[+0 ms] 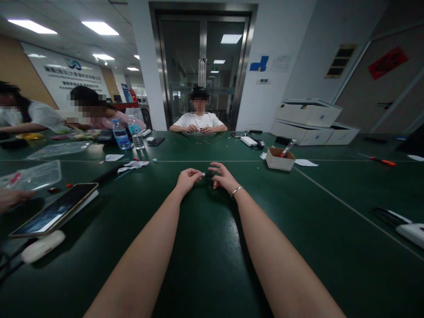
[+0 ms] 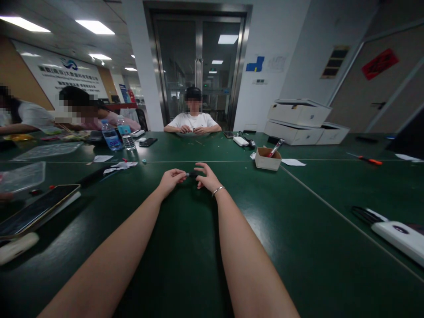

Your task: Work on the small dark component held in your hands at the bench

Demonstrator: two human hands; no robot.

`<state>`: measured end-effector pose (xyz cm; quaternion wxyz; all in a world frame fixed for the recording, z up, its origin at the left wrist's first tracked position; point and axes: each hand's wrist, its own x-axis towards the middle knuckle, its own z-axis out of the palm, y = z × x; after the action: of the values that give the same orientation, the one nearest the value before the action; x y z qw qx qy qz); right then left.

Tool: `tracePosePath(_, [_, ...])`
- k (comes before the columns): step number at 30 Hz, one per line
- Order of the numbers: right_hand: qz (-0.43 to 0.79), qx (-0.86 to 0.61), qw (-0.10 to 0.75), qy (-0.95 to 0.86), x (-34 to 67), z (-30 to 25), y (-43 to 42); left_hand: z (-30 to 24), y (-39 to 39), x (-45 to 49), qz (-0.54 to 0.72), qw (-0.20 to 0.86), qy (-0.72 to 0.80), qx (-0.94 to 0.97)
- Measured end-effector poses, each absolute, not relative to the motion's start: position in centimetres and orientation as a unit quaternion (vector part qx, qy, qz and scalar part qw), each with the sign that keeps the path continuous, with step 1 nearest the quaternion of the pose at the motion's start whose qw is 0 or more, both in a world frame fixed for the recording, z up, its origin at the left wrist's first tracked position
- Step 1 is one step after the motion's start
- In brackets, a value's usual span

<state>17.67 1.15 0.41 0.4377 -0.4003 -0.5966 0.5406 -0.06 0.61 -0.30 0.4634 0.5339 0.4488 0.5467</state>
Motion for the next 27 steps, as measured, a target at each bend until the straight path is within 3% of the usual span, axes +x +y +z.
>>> tracePosePath(27, [0.578,-0.411,0.446,-0.547,17.64,0.0,1.56,-0.7,0.67,-0.13,0.508,0.429,0.449,0.597])
